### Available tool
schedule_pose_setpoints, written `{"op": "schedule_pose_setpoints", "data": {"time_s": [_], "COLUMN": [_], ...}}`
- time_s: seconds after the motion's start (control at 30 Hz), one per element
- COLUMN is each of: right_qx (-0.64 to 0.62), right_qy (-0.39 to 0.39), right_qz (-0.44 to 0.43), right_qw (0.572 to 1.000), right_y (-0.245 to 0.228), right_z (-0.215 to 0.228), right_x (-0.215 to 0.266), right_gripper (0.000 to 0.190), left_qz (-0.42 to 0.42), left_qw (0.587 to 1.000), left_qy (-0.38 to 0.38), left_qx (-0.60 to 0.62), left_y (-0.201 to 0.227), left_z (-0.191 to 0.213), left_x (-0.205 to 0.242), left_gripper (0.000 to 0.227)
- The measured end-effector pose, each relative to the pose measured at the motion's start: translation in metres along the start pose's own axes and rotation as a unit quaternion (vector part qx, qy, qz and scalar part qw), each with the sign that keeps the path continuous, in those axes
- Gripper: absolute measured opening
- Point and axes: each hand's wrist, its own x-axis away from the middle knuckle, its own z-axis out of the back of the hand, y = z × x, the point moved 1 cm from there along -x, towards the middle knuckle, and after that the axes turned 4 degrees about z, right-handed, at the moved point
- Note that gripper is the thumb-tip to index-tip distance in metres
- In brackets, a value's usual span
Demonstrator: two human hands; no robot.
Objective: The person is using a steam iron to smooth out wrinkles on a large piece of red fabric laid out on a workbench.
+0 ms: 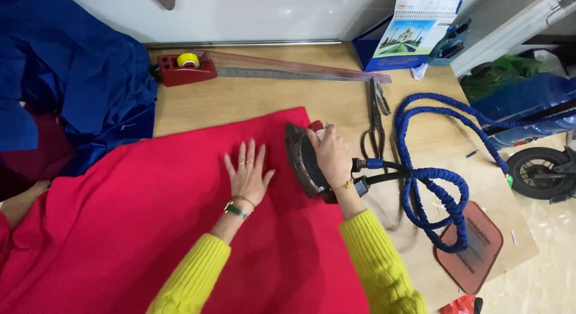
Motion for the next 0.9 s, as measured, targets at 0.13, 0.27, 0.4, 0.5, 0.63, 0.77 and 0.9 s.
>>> {"op": "schedule_pose_setpoints", "data": {"time_s": [0.13,0.27,0.4,0.5,0.63,0.77,0.9], "right_qx": [0.051,0.037,0.008,0.009,0.023,-0.03,-0.075], "right_qy": [0.071,0.082,0.062,0.078,0.059,0.004,-0.076], "right_qz": [0.003,-0.012,-0.029,-0.026,-0.029,-0.018,-0.043], "right_qw": [0.996,0.996,0.998,0.997,0.998,0.999,0.993], "right_y": [0.005,0.004,0.015,0.023,0.028,0.035,0.036], "right_z": [-0.02,-0.02,-0.027,-0.035,-0.028,-0.023,0.027], "right_x": [-0.022,-0.036,-0.044,-0.053,-0.045,-0.037,-0.001], "right_gripper": [0.065,0.062,0.062,0.063,0.064,0.063,0.065], "left_qz": [0.02,0.031,0.037,0.036,0.035,0.037,0.045], "left_qw": [0.999,0.998,0.998,0.998,0.998,0.997,0.997], "left_qy": [0.034,0.046,0.046,0.051,0.049,0.056,0.054], "left_qx": [-0.022,-0.025,-0.025,-0.021,-0.018,-0.026,-0.038], "left_y": [-0.031,-0.056,-0.056,-0.057,-0.057,-0.056,-0.057], "left_z": [0.007,0.001,0.002,0.006,0.004,0.005,0.004], "left_x": [0.004,-0.003,0.0,-0.003,-0.002,-0.002,-0.004], "left_gripper": [0.07,0.071,0.07,0.07,0.07,0.07,0.07]}}
